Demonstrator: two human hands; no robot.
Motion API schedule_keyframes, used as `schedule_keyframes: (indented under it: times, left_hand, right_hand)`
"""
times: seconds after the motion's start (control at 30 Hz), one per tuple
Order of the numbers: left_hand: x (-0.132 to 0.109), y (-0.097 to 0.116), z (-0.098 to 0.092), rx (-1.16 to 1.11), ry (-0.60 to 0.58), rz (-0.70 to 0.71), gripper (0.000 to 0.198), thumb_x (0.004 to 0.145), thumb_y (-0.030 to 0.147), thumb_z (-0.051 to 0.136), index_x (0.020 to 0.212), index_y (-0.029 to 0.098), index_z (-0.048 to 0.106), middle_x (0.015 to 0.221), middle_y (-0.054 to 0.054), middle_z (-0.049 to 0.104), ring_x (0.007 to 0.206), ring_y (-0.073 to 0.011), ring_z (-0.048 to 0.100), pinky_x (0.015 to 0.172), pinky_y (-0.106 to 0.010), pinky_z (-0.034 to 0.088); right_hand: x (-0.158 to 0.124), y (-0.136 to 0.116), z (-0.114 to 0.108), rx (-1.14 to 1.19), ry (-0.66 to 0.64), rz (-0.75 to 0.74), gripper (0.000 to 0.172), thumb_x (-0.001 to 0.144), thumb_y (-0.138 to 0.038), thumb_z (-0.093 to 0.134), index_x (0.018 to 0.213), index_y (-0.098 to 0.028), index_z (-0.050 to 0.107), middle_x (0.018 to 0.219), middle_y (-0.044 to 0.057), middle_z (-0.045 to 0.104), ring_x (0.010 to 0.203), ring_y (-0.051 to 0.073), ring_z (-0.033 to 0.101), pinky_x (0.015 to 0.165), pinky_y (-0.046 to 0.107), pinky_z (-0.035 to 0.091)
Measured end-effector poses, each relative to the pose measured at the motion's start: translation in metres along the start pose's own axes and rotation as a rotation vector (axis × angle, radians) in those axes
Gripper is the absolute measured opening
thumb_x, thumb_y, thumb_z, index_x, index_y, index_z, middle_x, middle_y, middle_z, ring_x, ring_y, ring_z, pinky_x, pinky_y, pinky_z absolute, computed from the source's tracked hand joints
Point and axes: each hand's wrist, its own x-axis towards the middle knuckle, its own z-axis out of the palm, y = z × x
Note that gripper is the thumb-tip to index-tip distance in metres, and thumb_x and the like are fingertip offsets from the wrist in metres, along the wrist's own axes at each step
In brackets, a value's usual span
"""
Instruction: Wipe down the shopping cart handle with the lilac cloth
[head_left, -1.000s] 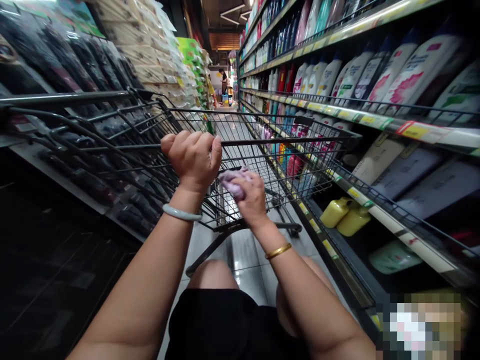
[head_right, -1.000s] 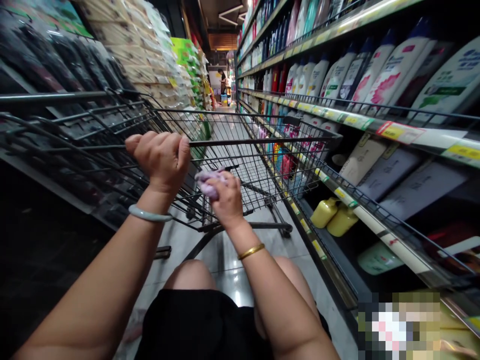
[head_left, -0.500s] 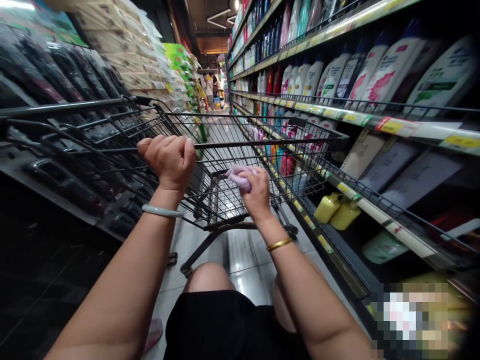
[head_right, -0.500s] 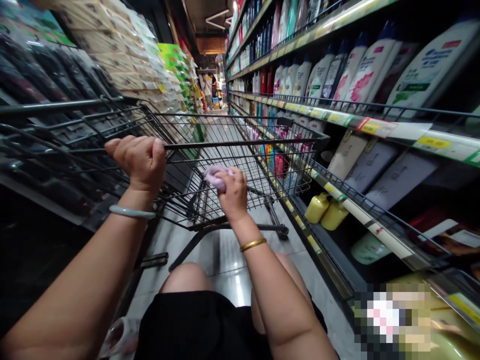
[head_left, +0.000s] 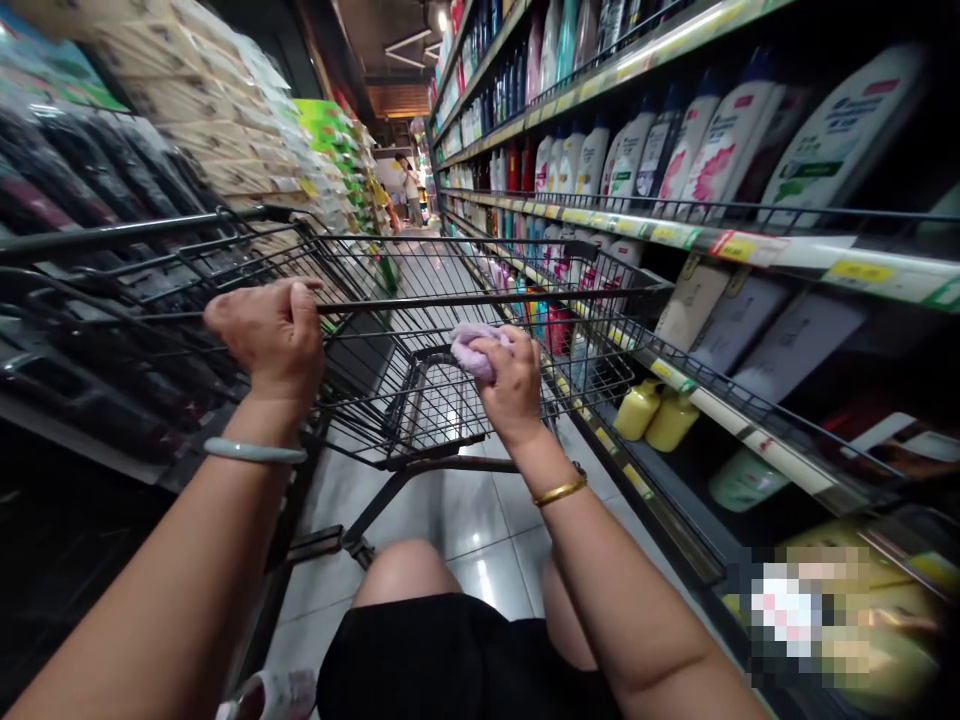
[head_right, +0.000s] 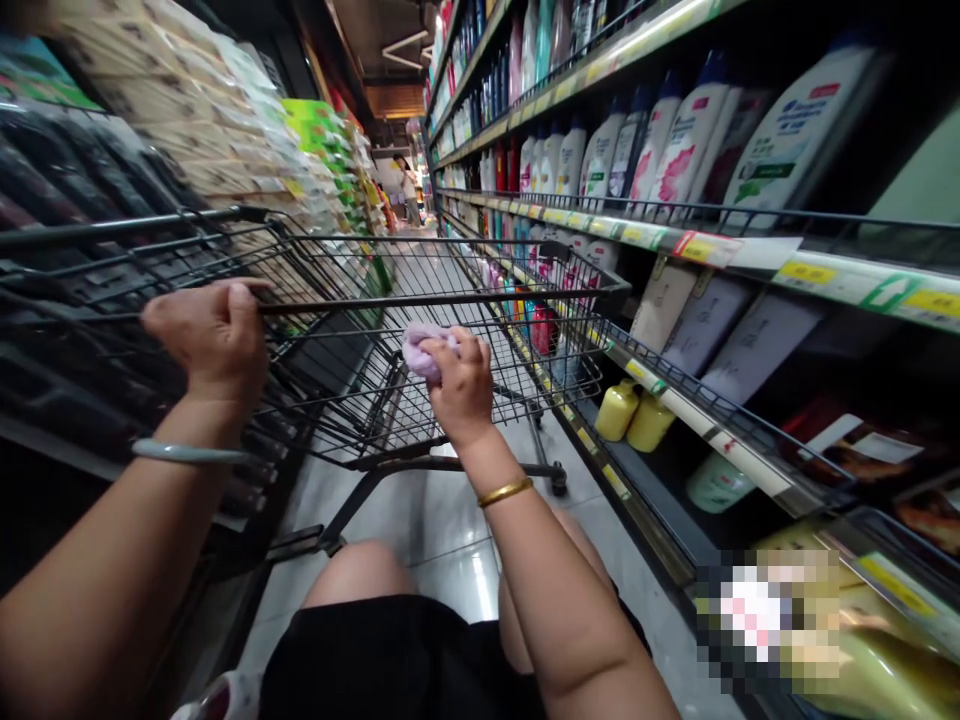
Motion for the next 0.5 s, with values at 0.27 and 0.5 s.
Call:
schedule_keyframes:
  times: [0.27,0.5]
  left_hand:
    - [-0.031,0.122,0.034,-0.194,-0.092,0.329,0.04,0.105,0.046,0.042,0.125,0.031,0.073,0.127,-0.002,0.075,0.127,-0.025,0.061,0.129,-0.049,0.019]
    - [-0.034,0.144,0.06,-0.164,-0.184,0.285,0.048,0.105,0.056,0.041,0.133,0.029,0.07,0.126,-0.01,0.073,0.122,-0.033,0.06,0.113,-0.052,0.034]
  right_hand:
    - [-0.016,-0.007,0.016,0.031,-0.282,-0.108,0.029,0.095,-0.019,0.065,0.119,-0.027,0.077,0.137,0.013,0.064,0.122,0.031,0.054,0.104,0.046,0.055]
    - [0.01,0.011,-0.007,-0.024,0.078,0.058,0.031,0.093,-0.016,0.061,0.119,-0.026,0.076,0.137,0.013,0.058,0.124,0.031,0.052,0.111,0.052,0.05]
